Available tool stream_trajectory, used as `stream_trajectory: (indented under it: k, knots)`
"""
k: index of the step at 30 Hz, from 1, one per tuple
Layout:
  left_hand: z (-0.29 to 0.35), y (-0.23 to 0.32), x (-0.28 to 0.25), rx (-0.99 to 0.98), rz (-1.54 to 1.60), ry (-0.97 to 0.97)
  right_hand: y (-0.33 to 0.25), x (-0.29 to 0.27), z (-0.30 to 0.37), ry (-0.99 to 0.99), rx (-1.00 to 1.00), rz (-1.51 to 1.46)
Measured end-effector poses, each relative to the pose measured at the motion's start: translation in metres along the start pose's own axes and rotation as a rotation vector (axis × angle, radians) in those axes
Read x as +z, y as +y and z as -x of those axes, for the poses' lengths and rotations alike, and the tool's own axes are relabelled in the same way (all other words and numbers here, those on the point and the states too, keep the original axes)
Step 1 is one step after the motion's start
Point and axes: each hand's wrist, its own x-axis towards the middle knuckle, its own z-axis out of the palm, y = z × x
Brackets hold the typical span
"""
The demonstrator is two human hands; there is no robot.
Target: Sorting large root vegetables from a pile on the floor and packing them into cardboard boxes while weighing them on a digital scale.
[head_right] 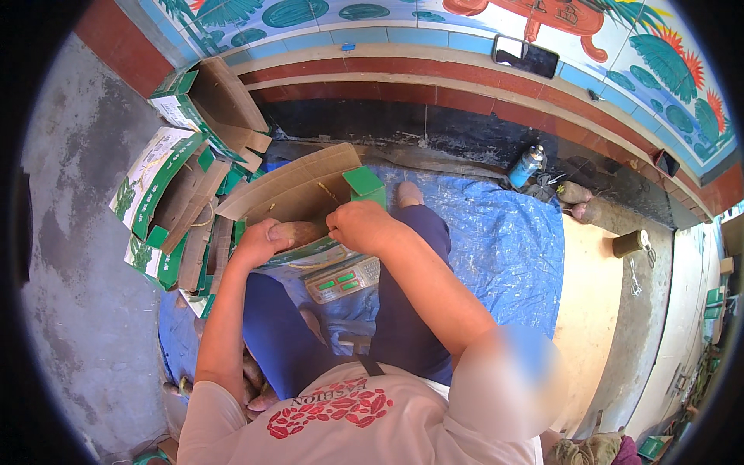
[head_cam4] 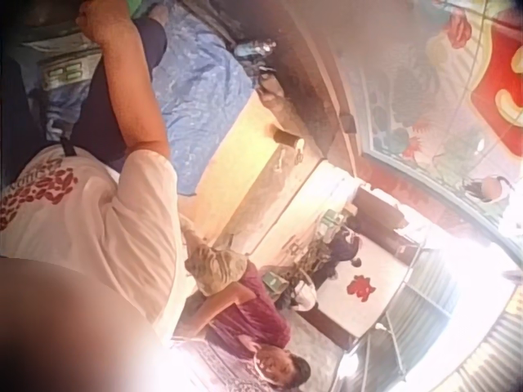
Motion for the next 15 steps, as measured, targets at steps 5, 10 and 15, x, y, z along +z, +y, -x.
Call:
stream_trajectory:
  k: [5, 10, 15]
  knots:
    - [0.000, -0.003, 0.000, -0.025, -0.054, -0.021, -0.001, 0.002, -0.003, -0.002, 0.003, 0.009]
    - [0.002, -0.001, 0.001, -0.059, -0.013, -0.058, -0.002, 0.000, -0.002, -0.002, 0.011, 0.000]
    - [0.000, -0.009, 0.007, -0.052, -0.021, -0.050, 0.000, 0.002, -0.002, 0.007, 0.016, -0.004]
